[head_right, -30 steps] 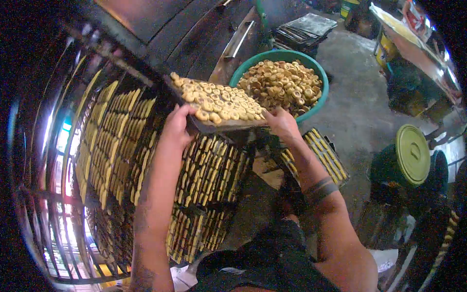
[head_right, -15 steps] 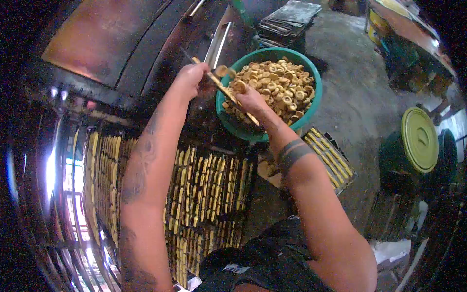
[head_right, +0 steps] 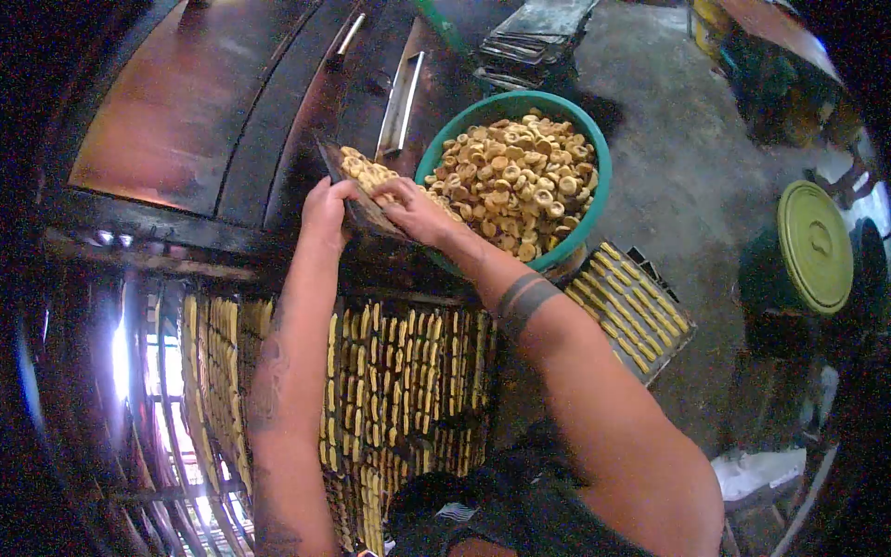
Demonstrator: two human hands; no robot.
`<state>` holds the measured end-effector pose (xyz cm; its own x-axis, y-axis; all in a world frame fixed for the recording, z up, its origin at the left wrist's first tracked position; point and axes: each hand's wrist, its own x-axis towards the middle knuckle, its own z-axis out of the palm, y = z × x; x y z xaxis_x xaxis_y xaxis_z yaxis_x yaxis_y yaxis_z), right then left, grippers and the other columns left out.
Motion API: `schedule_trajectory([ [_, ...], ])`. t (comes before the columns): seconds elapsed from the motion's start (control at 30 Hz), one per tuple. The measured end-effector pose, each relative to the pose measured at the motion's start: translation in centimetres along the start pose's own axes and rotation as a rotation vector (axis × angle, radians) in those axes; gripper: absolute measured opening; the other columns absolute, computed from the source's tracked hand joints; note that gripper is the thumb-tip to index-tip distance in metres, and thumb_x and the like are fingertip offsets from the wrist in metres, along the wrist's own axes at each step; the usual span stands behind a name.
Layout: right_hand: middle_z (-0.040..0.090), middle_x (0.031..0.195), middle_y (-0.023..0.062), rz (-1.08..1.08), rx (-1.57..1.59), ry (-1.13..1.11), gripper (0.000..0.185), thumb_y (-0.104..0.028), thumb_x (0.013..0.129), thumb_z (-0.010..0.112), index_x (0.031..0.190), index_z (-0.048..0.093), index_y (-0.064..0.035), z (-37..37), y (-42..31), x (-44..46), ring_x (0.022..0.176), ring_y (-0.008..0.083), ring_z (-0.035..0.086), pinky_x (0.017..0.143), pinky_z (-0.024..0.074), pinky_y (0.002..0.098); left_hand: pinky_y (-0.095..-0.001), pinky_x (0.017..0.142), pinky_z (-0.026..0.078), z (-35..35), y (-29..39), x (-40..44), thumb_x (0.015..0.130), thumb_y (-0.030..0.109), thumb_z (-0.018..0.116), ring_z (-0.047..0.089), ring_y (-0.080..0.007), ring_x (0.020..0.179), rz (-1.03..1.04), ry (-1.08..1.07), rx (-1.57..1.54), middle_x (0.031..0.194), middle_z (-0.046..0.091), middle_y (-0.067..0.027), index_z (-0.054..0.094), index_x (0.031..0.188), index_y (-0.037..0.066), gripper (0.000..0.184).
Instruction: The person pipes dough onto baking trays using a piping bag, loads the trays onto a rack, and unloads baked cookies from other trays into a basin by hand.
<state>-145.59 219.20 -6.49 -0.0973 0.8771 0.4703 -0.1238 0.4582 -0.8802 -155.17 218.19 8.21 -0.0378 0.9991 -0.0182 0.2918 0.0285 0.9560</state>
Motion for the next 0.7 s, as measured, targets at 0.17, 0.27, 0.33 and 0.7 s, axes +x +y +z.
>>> schedule_trajectory([
  [0.17,0.051,0.120,0.0198,0.209,-0.401,-0.096,0.038,-0.018,0.077,0.057,0.114,0.055,-0.0063,-4.4,7.4,-3.8,0.113,0.0367,0.049,0.096,0.0419,0.0408,-0.0332,0.070,0.048,-0.5,-0.3,-0.3,0.072,0.001,0.055,0.060,-0.0220,0.078,-0.029,-0.015,-0.050,0.088,0.061,-0.0091,0.058,0.095,0.000,0.024],
  [0.27,0.059,0.109,0.0221,0.362,-0.666,-0.096,0.035,-0.017,0.076,0.059,0.108,0.062,-0.0035,-7.3,5.1,-3.6,0.105,0.0394,0.055,0.091,0.0453,0.0443,-0.0336,0.070,0.048,0.3,0.7,-0.6,0.072,0.001,0.054,0.059,-0.0218,0.077,-0.060,-0.006,-0.054,0.088,0.061,-0.0091,0.058,0.095,0.000,0.023],
  [0.33,0.057,0.119,0.0246,0.403,-0.207,0.316,0.044,-0.022,0.078,0.061,0.116,0.058,0.0017,-7.3,0.8,-1.5,0.105,0.0376,0.058,0.090,0.0463,0.0412,-0.0342,0.069,0.048,0.7,1.0,-1.0,0.072,0.002,0.055,0.059,-0.0223,0.076,-0.074,-0.020,-0.076,0.086,0.060,-0.0089,0.058,0.094,0.000,0.022],
  [0.7,0.034,0.146,0.0144,0.329,0.184,0.039,0.060,-0.043,0.096,0.034,0.142,0.033,-0.0046,-1.9,-3.4,-1.4,0.135,0.0269,0.030,0.111,0.0216,0.0346,-0.0358,0.064,0.047,1.0,-0.5,0.5,0.064,-0.001,0.052,0.058,-0.0245,0.070,0.034,0.165,0.021,0.082,0.058,-0.0102,0.058,0.089,-0.002,0.026],
])
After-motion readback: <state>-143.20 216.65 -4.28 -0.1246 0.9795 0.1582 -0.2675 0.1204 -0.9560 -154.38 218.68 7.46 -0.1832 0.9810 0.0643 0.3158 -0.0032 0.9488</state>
